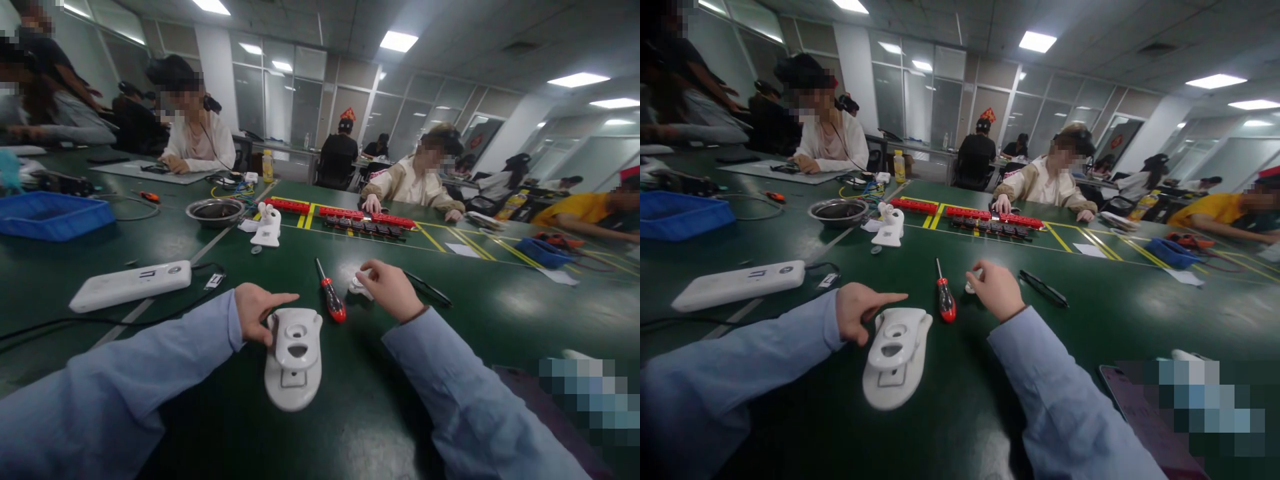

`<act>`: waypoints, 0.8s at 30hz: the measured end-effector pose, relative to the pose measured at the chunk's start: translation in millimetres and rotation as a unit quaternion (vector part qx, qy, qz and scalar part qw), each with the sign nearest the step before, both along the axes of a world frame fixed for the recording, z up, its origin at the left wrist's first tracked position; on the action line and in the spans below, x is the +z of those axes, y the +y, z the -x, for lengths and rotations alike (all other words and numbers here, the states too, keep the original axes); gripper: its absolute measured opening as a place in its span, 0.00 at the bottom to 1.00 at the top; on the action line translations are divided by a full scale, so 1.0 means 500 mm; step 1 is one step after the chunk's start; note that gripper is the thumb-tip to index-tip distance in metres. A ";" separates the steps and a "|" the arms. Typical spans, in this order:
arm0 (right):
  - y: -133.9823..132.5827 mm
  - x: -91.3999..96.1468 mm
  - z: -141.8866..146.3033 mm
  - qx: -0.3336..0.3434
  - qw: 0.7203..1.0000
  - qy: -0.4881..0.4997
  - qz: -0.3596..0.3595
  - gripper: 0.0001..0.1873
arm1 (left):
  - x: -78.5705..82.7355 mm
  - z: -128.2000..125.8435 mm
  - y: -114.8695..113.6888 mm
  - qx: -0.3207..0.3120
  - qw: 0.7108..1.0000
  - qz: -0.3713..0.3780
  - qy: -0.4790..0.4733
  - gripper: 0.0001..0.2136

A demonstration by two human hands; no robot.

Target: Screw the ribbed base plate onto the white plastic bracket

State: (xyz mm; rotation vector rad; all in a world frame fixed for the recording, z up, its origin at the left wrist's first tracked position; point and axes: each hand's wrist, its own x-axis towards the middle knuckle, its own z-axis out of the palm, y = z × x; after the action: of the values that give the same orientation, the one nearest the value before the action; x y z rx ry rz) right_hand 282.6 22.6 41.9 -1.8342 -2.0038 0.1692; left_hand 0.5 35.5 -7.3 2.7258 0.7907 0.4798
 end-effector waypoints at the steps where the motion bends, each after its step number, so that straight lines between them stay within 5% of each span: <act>1: 0.013 -0.020 -0.010 -0.004 1.000 0.008 0.002 0.11 | -0.003 -0.001 0.000 -0.020 1.000 -0.005 0.018 0.47; 5: 0.050 -0.077 -0.030 -0.003 0.998 0.061 0.012 0.12 | -0.015 -0.013 -0.002 -0.050 0.998 -0.001 0.045 0.45; 9: 0.034 -0.053 0.010 0.013 0.986 0.165 0.000 0.13 | -0.014 -0.026 -0.011 -0.039 0.996 -0.038 0.064 0.44; 11: 0.003 -0.031 0.051 0.059 0.969 0.241 0.005 0.15 | -0.009 -0.033 -0.018 -0.027 0.995 -0.058 0.072 0.39; 14: -0.050 -0.018 0.113 0.198 0.902 0.383 0.023 0.23 | 0.000 -0.042 -0.026 -0.019 0.996 -0.049 0.070 0.33; 19: -0.085 -0.020 0.153 0.293 0.930 0.214 -0.053 0.18 | 0.006 -0.048 -0.032 -0.005 0.998 -0.008 0.058 0.25; 24: -0.092 -0.009 0.148 0.350 0.926 0.141 -0.025 0.17 | 0.000 -0.047 -0.031 0.004 0.999 0.017 0.050 0.22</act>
State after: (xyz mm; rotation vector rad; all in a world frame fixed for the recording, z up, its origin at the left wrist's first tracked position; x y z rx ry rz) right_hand 208.6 -23.4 37.3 -0.9198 -2.3189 0.5446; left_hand 23.7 20.2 -7.5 2.7339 0.8262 0.3311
